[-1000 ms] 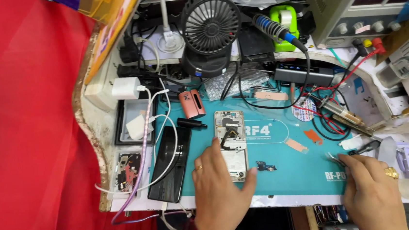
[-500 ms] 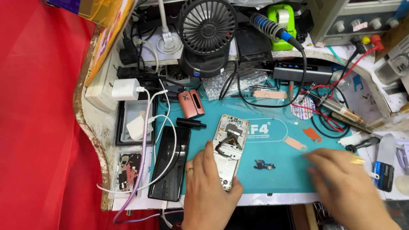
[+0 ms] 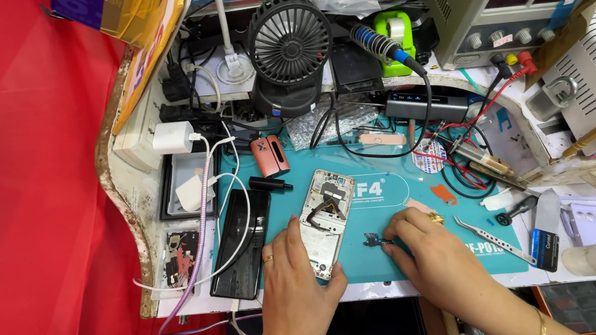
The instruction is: Disassembling a mobile phone board by removing screws and components using specialized tools.
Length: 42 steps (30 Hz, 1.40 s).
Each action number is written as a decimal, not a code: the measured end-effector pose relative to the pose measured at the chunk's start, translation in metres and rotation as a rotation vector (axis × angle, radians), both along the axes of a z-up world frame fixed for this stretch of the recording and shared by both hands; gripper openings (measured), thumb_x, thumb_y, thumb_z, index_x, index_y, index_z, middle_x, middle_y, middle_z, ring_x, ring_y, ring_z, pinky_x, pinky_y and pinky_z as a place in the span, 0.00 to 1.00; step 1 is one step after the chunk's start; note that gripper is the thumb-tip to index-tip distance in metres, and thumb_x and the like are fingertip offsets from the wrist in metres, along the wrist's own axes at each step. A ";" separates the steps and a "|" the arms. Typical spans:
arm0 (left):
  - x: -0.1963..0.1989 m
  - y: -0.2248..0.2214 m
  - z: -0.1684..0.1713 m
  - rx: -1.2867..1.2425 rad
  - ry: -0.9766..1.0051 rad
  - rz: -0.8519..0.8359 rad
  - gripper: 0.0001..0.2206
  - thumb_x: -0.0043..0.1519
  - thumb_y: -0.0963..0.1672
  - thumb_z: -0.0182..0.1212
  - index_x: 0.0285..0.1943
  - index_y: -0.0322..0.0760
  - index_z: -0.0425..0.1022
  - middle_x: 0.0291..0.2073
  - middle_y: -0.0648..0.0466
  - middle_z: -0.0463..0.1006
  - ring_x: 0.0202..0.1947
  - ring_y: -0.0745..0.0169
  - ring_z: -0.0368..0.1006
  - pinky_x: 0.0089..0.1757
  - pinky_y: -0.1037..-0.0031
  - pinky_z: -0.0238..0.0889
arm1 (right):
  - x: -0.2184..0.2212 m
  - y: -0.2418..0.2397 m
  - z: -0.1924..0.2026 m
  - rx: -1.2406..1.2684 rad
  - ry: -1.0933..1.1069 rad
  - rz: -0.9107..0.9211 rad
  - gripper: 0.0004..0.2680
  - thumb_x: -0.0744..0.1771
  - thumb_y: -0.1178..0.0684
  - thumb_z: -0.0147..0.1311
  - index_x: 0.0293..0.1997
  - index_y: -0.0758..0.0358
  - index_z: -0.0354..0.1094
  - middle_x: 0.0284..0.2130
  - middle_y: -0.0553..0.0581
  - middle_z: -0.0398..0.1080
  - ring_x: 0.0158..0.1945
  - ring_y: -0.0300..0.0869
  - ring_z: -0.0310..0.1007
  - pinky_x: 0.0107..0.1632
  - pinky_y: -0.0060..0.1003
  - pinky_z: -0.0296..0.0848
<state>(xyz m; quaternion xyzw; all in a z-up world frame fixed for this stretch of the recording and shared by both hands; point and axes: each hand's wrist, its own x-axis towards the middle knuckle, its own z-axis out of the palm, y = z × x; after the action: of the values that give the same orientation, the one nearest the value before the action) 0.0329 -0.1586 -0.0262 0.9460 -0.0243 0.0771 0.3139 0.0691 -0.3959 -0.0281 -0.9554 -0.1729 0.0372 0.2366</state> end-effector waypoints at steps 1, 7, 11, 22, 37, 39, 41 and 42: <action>0.000 0.000 0.000 -0.019 -0.023 0.015 0.40 0.55 0.49 0.66 0.75 0.30 0.52 0.60 0.40 0.67 0.61 0.38 0.61 0.57 0.52 0.59 | 0.002 0.002 -0.002 0.008 0.019 0.000 0.04 0.67 0.49 0.55 0.42 0.53 0.67 0.44 0.48 0.69 0.44 0.46 0.73 0.45 0.43 0.74; -0.001 0.001 -0.010 -0.032 -0.112 0.038 0.37 0.52 0.48 0.69 0.70 0.29 0.58 0.58 0.40 0.69 0.60 0.38 0.62 0.60 0.51 0.57 | 0.023 -0.012 -0.011 -0.056 -0.200 -0.086 0.07 0.67 0.51 0.55 0.43 0.62 0.68 0.46 0.54 0.68 0.45 0.51 0.73 0.46 0.48 0.74; -0.004 -0.001 -0.011 -0.082 -0.018 0.058 0.38 0.52 0.48 0.70 0.70 0.31 0.58 0.61 0.43 0.69 0.63 0.39 0.59 0.58 0.50 0.60 | 0.030 -0.021 -0.002 -0.071 -0.210 -0.055 0.07 0.67 0.52 0.56 0.42 0.62 0.68 0.43 0.55 0.68 0.44 0.51 0.73 0.47 0.47 0.73; -0.016 -0.016 -0.027 0.019 -0.101 0.119 0.36 0.51 0.51 0.70 0.68 0.35 0.64 0.56 0.45 0.73 0.57 0.41 0.67 0.52 0.53 0.66 | -0.087 -0.099 -0.005 0.190 -0.574 -0.676 0.03 0.73 0.64 0.58 0.50 0.75 0.75 0.41 0.65 0.74 0.38 0.47 0.67 0.49 0.39 0.67; -0.019 0.027 -0.015 -0.079 -0.287 -0.392 0.13 0.62 0.42 0.68 0.52 0.30 0.75 0.49 0.47 0.78 0.48 0.48 0.73 0.43 0.61 0.71 | -0.109 -0.240 -0.166 0.104 -0.433 -1.159 0.24 0.84 0.33 0.57 0.73 0.73 0.72 0.54 0.70 0.73 0.53 0.60 0.71 0.46 0.52 0.68; -0.015 0.019 -0.021 -0.049 -0.330 -0.363 0.11 0.63 0.43 0.67 0.50 0.31 0.76 0.47 0.48 0.78 0.46 0.48 0.73 0.43 0.62 0.70 | -0.118 -0.274 -0.217 0.107 -0.338 -1.317 0.27 0.84 0.21 0.54 0.60 0.63 0.73 0.39 0.61 0.65 0.38 0.52 0.61 0.35 0.48 0.58; -0.016 0.013 -0.023 -0.025 -0.350 -0.337 0.10 0.64 0.44 0.67 0.49 0.32 0.76 0.46 0.49 0.78 0.45 0.48 0.73 0.44 0.62 0.69 | -0.086 -0.235 -0.172 0.095 -0.218 -1.474 0.33 0.84 0.09 0.52 0.48 0.53 0.73 0.24 0.51 0.56 0.23 0.43 0.50 0.24 0.44 0.47; -0.014 0.009 -0.022 -0.035 -0.334 -0.348 0.10 0.64 0.44 0.66 0.48 0.31 0.76 0.46 0.49 0.77 0.45 0.48 0.73 0.42 0.62 0.69 | -0.076 -0.175 -0.096 0.162 -0.425 -0.939 0.19 0.77 0.36 0.52 0.59 0.67 0.66 0.43 0.64 0.61 0.43 0.53 0.58 0.48 0.46 0.55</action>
<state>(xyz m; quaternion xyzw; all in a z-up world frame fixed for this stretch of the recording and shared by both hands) 0.0190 -0.1494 -0.0478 0.8962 -0.2371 0.1776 0.3303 -0.0069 -0.5707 -0.1238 -0.8952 0.2276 -0.2809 0.2605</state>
